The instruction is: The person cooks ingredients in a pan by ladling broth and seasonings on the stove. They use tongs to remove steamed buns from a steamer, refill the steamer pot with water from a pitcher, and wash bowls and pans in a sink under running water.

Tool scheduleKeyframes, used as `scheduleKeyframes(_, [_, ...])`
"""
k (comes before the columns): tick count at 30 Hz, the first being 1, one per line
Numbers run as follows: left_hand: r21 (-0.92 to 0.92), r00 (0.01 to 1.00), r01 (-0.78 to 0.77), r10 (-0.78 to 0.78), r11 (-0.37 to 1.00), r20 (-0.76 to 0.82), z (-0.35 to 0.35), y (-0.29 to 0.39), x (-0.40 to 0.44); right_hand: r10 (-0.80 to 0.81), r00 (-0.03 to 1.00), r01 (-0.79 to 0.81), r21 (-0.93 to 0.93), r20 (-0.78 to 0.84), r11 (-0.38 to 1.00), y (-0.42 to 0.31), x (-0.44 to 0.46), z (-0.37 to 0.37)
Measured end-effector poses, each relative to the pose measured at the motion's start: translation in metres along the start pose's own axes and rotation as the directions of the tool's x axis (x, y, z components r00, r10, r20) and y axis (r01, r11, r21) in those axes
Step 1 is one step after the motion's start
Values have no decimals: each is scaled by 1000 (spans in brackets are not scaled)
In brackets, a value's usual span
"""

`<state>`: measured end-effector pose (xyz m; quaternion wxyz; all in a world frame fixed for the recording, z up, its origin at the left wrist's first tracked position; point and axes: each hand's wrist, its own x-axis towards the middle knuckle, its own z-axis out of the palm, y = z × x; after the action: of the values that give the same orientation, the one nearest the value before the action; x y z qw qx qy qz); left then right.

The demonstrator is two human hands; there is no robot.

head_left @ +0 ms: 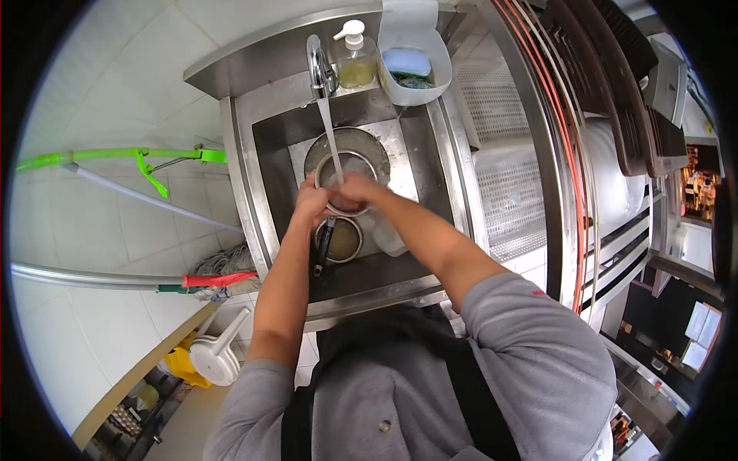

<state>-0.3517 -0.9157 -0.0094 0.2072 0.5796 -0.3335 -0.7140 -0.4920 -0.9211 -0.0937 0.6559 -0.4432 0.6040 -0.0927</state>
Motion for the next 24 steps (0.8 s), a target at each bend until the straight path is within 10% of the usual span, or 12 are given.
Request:
scheduleKeyframes(2, [-34,995,14,-17,999,-98,3,-13,9,-486,852,215,-714,-197,666,-3,-3,-21])
scheduleKeyframes(3, [-31,995,20,-23,999,-94,4,-14,10,-613,779,341,-732,-132,590,0,-5,-26])
scheduleKeyframes(6, [46,998,-17,20,999,-62,6,-20,39,-553,758,298,-569,-347,766,20,0,-3])
scheduleKeyframes(8, [204,869,-295,351,934,-350,11,-67,89,-401,793,78,-575,-460,814,9,-14,15])
scheduleKeyframes(10, [227,878,-141,227,964,-420,20,-24,60,-313,877,213,-290,-363,933,29,-4,28])
scheduleKeyframes(13, [90,961,246,-231,965,-150,-29,2,80,-489,862,374,-487,-130,789,35,-50,-10])
scheduleKeyframes(14, [80,960,249,-235,965,-152,-36,-5,81,-573,819,456,-616,9,642,34,-55,-25])
scheduleKeyframes(18, [-24,974,185,-186,983,-130,-26,-10,49,-552,825,546,-87,-120,834,7,-5,-70])
scheduleKeyframes(20, [-289,976,6,-68,957,-206,-2,-2,23,-265,953,277,64,-145,959,-28,-5,-77])
scheduleKeyframes(24, [-393,906,-236,55,889,-420,10,-43,43,-529,671,337,-422,-520,842,-44,-1,-12])
